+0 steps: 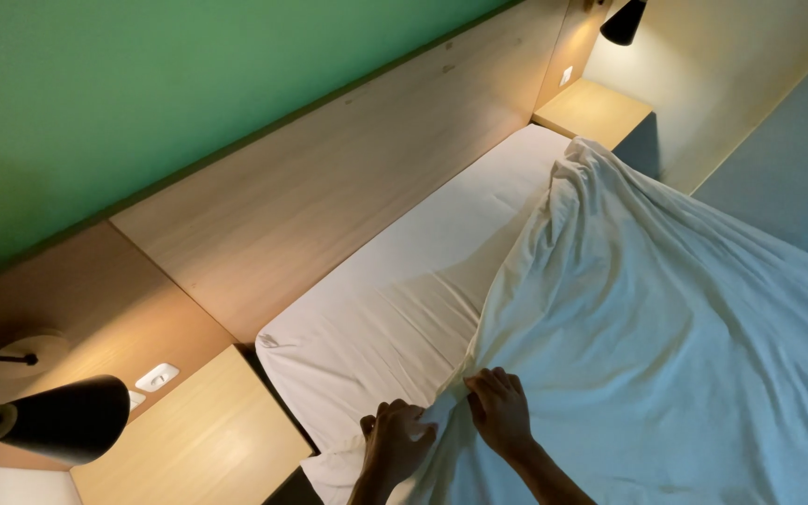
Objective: The person smooths and folds a white duvet cover on a bed. They pull the fabric taut, fold the edges over, and smooth out wrinkles with their hands to create a neat appearance.
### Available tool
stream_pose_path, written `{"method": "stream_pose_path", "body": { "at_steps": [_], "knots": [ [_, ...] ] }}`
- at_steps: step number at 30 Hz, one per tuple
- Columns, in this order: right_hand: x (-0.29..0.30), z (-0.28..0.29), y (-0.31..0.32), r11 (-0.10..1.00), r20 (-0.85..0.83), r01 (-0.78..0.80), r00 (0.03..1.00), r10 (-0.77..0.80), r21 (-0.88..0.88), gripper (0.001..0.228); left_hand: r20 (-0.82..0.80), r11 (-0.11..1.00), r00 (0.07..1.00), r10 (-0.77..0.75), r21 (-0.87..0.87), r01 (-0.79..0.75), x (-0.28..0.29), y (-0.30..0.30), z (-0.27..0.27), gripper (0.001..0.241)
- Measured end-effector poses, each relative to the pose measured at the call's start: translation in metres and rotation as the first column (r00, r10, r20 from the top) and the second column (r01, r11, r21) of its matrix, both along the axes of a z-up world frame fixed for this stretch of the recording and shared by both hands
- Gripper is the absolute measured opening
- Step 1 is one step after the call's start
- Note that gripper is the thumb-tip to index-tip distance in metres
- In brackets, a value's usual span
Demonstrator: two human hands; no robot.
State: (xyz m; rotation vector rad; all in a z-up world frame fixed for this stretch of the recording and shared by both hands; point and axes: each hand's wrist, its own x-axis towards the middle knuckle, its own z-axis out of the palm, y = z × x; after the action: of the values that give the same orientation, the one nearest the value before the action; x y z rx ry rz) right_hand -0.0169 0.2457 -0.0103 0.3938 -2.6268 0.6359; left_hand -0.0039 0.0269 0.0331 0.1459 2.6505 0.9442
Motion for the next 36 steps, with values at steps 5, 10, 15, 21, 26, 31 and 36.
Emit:
{"method": "stream_pose_path", "body": {
  "at_steps": [5, 10, 15, 21, 26, 31, 36],
  "knots": [
    [-0.018, 0.018, -0.015, 0.999, -0.07, -0.037, 0.997, 0.035, -0.03, 0.022, -0.249, 0.968, 0.969, -0.011, 0.242, 0.073, -0.039, 0.013, -0.027, 0.054],
    [-0.047, 0.05, -0.042, 0.997, -0.161, -0.039, 0.987, 0.029, -0.06, 0.023, -0.37, 0.955, 0.928, 0.03, 0.286, 0.084, -0.088, 0.015, -0.049, 0.03],
    [-0.079, 0.079, -0.071, 0.997, -0.258, 0.001, 0.966, -0.022, -0.079, 0.028, -0.52, 0.944, 0.853, 0.035, 0.298, 0.143, -0.122, -0.012, 0.001, 0.012],
    [-0.105, 0.057, -0.081, 0.995, -0.127, -0.054, 0.991, 0.043, -0.086, 0.032, -0.453, 0.918, 0.887, 0.094, 0.384, 0.099, -0.138, -0.047, 0.007, 0.017],
    [-0.103, 0.016, -0.058, 0.982, 0.26, -0.093, 0.956, 0.134, -0.164, 0.03, -0.257, 0.95, 0.965, 0.051, 0.312, 0.033, -0.128, -0.065, -0.026, 0.02],
    [-0.102, -0.007, -0.048, 0.996, 0.623, -0.034, 0.778, 0.081, -0.087, 0.049, -0.193, 0.945, 0.974, -0.12, 0.277, 0.172, -0.124, -0.071, -0.053, 0.022],
    [-0.105, -0.003, -0.058, 0.992, 0.738, -0.128, 0.668, 0.092, -0.007, 0.077, -0.163, 0.876, 0.965, -0.206, 0.408, 0.256, -0.124, -0.072, -0.052, 0.022]
  ]
}}
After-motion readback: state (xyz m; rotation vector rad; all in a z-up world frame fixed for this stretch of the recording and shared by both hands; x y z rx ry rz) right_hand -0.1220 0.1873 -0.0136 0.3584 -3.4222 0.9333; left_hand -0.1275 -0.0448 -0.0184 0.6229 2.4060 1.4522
